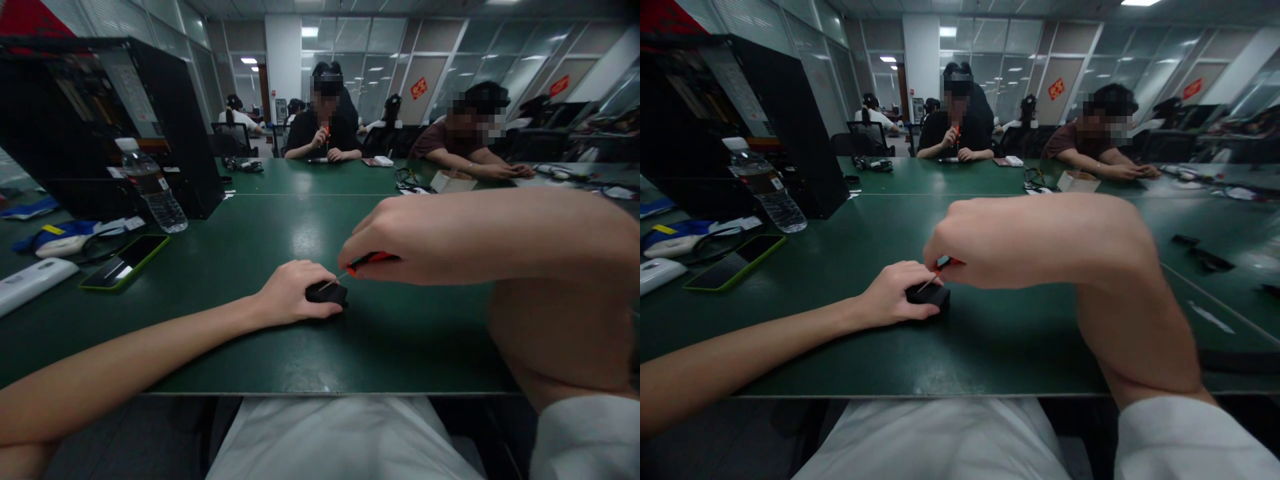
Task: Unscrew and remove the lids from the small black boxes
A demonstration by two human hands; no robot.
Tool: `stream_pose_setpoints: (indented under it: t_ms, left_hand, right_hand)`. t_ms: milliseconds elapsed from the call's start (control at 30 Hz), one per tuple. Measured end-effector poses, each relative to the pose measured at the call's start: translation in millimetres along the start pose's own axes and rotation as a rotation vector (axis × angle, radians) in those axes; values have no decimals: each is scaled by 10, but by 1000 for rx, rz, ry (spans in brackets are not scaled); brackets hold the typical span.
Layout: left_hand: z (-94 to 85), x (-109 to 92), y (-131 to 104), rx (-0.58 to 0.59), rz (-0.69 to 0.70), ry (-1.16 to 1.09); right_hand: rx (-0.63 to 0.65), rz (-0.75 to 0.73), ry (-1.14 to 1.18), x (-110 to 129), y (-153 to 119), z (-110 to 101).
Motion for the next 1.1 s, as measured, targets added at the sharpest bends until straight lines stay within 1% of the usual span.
stream_pose_setpoints:
  t_ms: [67, 167, 233, 333, 433, 533, 667, 833, 933, 1100]
  left_hand:
    - [7, 11, -2, -4, 11, -2]
    - [9, 12, 6, 1, 13, -10]
    - [5, 9, 11, 5, 8, -8]
    - [2, 11, 8, 15, -2, 3]
    - [6, 22, -3, 24, -4, 2]
    - [10, 28, -9, 26, -6, 3]
    - [6, 15, -6, 24, -27, 14]
    - [0, -4, -1, 27, -30, 8]
    - [-1, -5, -1, 28, -35, 6]
    - [2, -2, -2, 21, -29, 4]
  right_hand:
    - [50, -39, -34, 28, -113, 20]
    - [65, -37, -34, -26, -269, 67]
    - [95, -19, -8, -131, -348, 102]
    - [131, 19, 78, -354, -432, 167]
    - [85, 80, 171, -568, -496, 275]
    - [25, 122, 211, -694, -544, 413]
    - [1, 95, 236, -733, -546, 567]
    - [57, 87, 238, -729, -465, 677]
    - [78, 92, 234, -751, -452, 690]
    - [34, 134, 230, -830, -505, 638]
Point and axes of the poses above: each hand's wrist, its own y-axis towards the middle knuckle, its own z-axis out of the palm, x = y × z, the point moved 1 cm from there along y, towards the middle knuckle, and after that the axes turned 13 degrees about z, right-handed, at the moved point
